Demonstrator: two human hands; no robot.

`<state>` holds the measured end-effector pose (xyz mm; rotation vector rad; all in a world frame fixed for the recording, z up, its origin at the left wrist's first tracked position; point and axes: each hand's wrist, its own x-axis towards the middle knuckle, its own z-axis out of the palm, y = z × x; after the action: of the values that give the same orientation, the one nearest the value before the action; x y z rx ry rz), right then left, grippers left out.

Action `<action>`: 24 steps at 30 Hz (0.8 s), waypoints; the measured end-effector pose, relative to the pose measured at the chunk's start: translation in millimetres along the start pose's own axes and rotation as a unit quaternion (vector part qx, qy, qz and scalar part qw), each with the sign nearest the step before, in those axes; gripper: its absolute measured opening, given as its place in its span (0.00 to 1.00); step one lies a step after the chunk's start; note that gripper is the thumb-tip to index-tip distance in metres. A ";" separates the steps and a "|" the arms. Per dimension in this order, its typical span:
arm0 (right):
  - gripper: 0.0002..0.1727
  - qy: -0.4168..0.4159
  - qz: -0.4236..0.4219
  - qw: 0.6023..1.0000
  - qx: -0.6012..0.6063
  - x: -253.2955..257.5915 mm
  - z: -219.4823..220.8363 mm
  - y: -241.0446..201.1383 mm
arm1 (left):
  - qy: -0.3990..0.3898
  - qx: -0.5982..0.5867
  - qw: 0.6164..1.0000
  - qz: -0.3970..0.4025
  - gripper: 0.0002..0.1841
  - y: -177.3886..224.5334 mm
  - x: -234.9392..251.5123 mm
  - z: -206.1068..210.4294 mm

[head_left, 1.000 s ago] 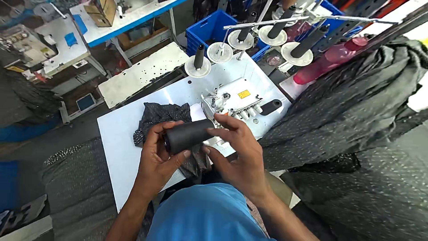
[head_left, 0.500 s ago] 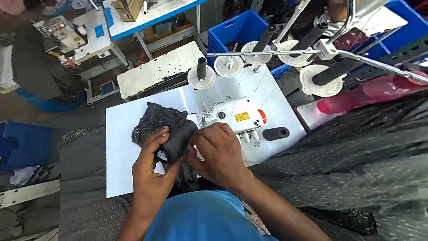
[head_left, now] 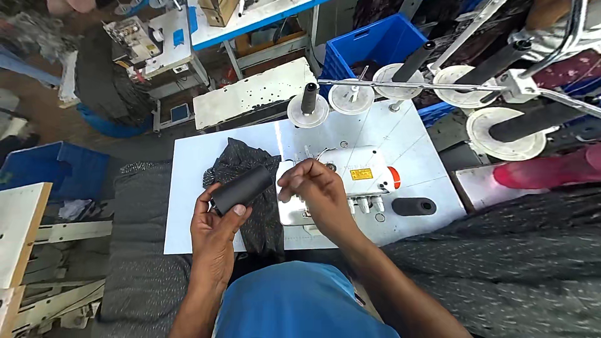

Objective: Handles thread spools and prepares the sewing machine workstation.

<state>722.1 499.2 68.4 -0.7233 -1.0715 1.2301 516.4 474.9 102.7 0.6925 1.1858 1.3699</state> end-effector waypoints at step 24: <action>0.07 0.061 -0.176 0.891 -0.414 -3.8 61.3 19.3 | -0.137 0.176 0.959 0.176 0.38 9.1 16.5 -31.8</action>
<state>658.2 493.4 72.4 -1.1625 -1.5518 0.3656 481.0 484.0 97.3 1.3559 1.1262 1.3042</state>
